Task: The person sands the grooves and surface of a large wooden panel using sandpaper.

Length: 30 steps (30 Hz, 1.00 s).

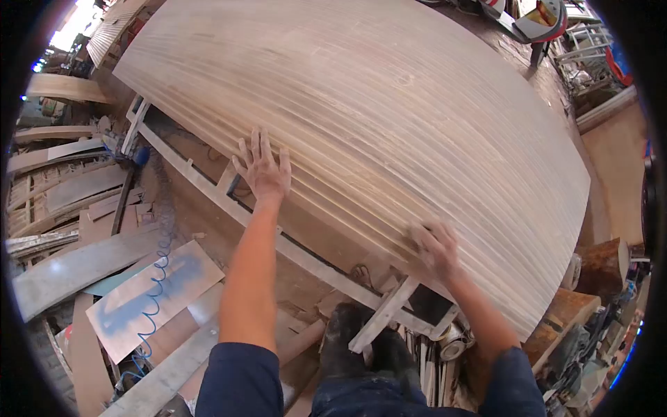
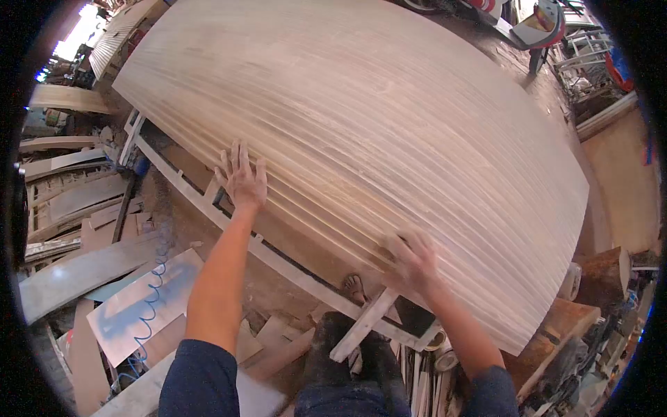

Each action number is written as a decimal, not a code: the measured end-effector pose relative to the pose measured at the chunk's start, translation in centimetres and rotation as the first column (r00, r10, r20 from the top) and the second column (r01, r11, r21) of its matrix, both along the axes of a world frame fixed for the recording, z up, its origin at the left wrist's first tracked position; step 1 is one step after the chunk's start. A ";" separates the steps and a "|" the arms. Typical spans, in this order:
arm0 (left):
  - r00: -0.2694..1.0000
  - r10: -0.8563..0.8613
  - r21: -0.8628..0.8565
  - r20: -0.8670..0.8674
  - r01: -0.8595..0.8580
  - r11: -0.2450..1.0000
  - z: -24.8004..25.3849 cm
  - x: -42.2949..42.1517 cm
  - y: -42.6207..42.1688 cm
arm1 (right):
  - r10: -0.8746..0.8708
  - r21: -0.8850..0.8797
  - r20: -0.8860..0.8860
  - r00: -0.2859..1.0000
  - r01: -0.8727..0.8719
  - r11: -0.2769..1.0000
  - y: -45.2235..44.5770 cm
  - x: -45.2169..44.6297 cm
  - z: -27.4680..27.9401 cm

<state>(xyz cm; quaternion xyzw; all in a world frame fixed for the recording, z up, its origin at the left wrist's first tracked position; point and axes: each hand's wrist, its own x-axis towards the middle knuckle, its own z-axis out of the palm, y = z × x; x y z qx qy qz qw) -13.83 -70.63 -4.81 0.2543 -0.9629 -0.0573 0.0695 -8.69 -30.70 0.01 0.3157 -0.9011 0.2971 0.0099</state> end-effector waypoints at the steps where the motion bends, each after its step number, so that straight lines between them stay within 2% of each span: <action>1: 1.000 -0.001 0.006 0.001 0.001 1.000 0.1 -0.1 -0.1 | 0.019 -0.030 -0.061 0.998 -0.020 0.999 -3.8 -1.5 -0.9; 4: 1.000 -0.009 0.007 -0.001 0.009 1.000 0.0 -0.1 -0.4 | 0.044 -0.047 -0.155 0.987 -0.052 0.998 -18.2 -6.5 -5.1; 7: 1.000 -0.025 0.077 0.007 0.024 0.997 1.0 -0.2 -0.2 | 0.019 0.081 0.038 0.999 -0.022 0.996 -26.9 -9.5 -2.6; 8: 0.999 -0.047 0.086 0.011 0.046 0.995 1.0 -0.3 -0.1 | -0.004 0.090 0.042 0.999 0.000 0.996 -25.4 -9.2 -2.3; 10: 0.999 -0.040 0.040 -0.030 0.041 0.998 0.3 -0.2 -0.2 | 0.015 -0.012 -0.050 0.999 -0.015 1.000 -19.7 -6.6 -3.0; 11: 0.998 -0.053 0.061 -0.033 0.055 0.997 0.3 -0.1 0.0 | -0.061 -0.074 0.062 0.996 0.065 0.995 -15.7 -4.4 -3.5; 12: 0.997 -0.068 0.044 -0.045 0.070 0.997 0.3 0.0 0.0 | 0.028 -0.033 -0.007 1.000 -0.028 0.999 -10.1 -3.0 -2.0; 14: 0.993 -0.095 0.035 -0.065 0.098 0.995 0.6 0.1 -0.5 | 0.002 -0.056 0.017 1.000 -0.001 0.998 -2.8 -0.8 -0.4; 15: 0.994 -0.094 0.030 -0.062 0.096 0.995 0.6 0.1 -0.5 | -0.043 0.020 -0.014 0.999 0.043 0.999 -0.2 0.3 0.1; 16: 0.993 -0.100 0.024 -0.060 0.101 0.995 0.7 0.0 -0.3 | -0.093 0.094 -0.048 0.995 0.097 0.991 0.0 0.7 0.9; 18: 0.991 -0.114 0.027 -0.070 0.116 0.993 1.1 -0.3 -0.1 | -0.089 0.049 -0.077 0.993 0.092 0.994 -3.8 -0.9 0.2; 20: 0.990 -0.126 0.018 -0.066 0.127 0.992 1.1 0.4 -0.3 | -0.048 -0.060 -0.074 0.996 0.043 0.997 -12.5 -4.3 -1.0; 21: 0.987 -0.141 0.024 -0.074 0.143 0.989 0.6 0.5 -0.5 | -0.019 -0.067 0.011 1.000 0.019 0.998 -17.5 -6.3 -1.9; 22: 0.984 -0.160 0.031 -0.083 0.163 0.986 0.2 0.5 -1.2 | 0.032 -0.066 -0.040 0.999 -0.034 0.997 -22.4 -8.2 -3.5; 23: 0.980 -0.178 0.030 -0.089 0.181 0.983 -0.3 0.2 -2.2 | -0.017 -0.074 -0.076 0.997 0.011 0.997 -27.2 -9.6 -4.3; 25: 0.900 -0.243 0.275 -0.363 0.353 0.894 -0.3 1.3 -4.9 | 0.006 -0.049 0.051 0.999 -0.004 0.999 -31.8 -12.1 -2.1; 26: 0.934 -0.231 0.243 -0.271 0.299 0.923 0.2 0.8 -7.3 | -0.004 -0.043 0.058 0.998 0.007 0.999 -31.2 -11.5 -2.8; 28: 0.919 -0.200 0.175 -0.339 0.271 0.947 0.4 -1.1 -13.4 | 0.022 -0.174 -0.013 1.000 -0.024 0.984 -26.3 -9.3 -4.5; 29: 0.953 -0.118 0.175 -0.278 0.171 0.970 0.7 -2.5 -16.4 | 0.011 -0.183 0.011 1.000 -0.009 0.983 -22.3 -7.6 -2.3; 30: 0.976 -0.029 0.166 -0.217 0.066 0.984 1.0 -3.9 -18.9 | -0.060 -0.092 0.024 0.998 0.062 0.994 -18.7 -5.8 -1.2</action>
